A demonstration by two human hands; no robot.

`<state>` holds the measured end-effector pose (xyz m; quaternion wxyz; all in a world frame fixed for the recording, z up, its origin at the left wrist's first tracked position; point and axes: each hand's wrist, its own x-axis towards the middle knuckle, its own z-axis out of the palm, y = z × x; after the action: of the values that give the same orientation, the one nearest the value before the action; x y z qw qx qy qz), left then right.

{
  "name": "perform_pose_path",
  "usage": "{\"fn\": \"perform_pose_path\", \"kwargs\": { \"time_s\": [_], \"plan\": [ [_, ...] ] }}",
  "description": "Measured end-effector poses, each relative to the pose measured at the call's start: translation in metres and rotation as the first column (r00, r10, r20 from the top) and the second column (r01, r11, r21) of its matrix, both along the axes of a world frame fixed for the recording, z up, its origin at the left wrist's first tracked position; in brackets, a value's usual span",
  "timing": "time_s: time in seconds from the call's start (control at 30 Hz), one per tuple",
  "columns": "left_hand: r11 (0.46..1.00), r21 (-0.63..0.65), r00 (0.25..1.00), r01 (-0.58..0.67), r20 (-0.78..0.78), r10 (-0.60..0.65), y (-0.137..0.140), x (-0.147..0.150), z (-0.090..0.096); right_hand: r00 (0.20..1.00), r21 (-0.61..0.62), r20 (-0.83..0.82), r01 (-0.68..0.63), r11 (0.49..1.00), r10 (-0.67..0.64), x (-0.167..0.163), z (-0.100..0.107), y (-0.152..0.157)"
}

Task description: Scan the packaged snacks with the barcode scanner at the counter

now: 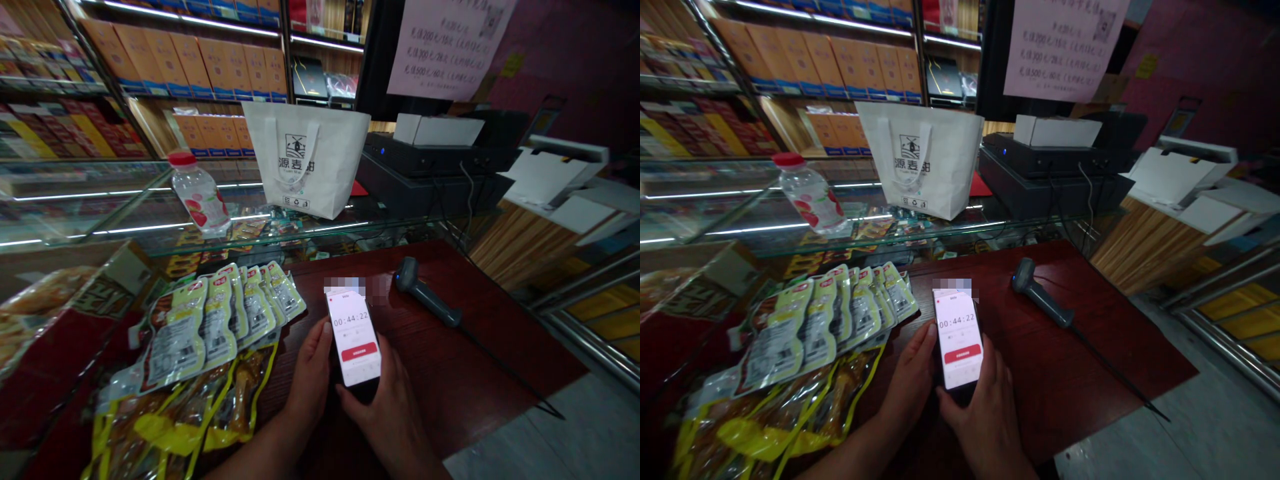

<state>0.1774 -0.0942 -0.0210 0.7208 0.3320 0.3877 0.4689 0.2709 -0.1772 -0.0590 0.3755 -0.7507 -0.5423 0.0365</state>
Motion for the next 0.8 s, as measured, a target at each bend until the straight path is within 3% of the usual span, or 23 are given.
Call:
{"fn": "perform_pose_path", "kwargs": {
  "time_s": [0.53,0.8],
  "plan": [
    [0.999,-0.047,0.999,-0.008,0.044,0.010,0.000,0.000,-0.003,0.999,0.068,-0.021,-0.038,0.997,0.040,0.012,0.003,0.000],
    [0.999,-0.033,0.997,0.017,0.073,-0.015,0.000,-0.002,-0.008,0.995,0.100,0.034,-0.092,0.991,0.089,0.025,-0.012,0.002]
  ]
}}
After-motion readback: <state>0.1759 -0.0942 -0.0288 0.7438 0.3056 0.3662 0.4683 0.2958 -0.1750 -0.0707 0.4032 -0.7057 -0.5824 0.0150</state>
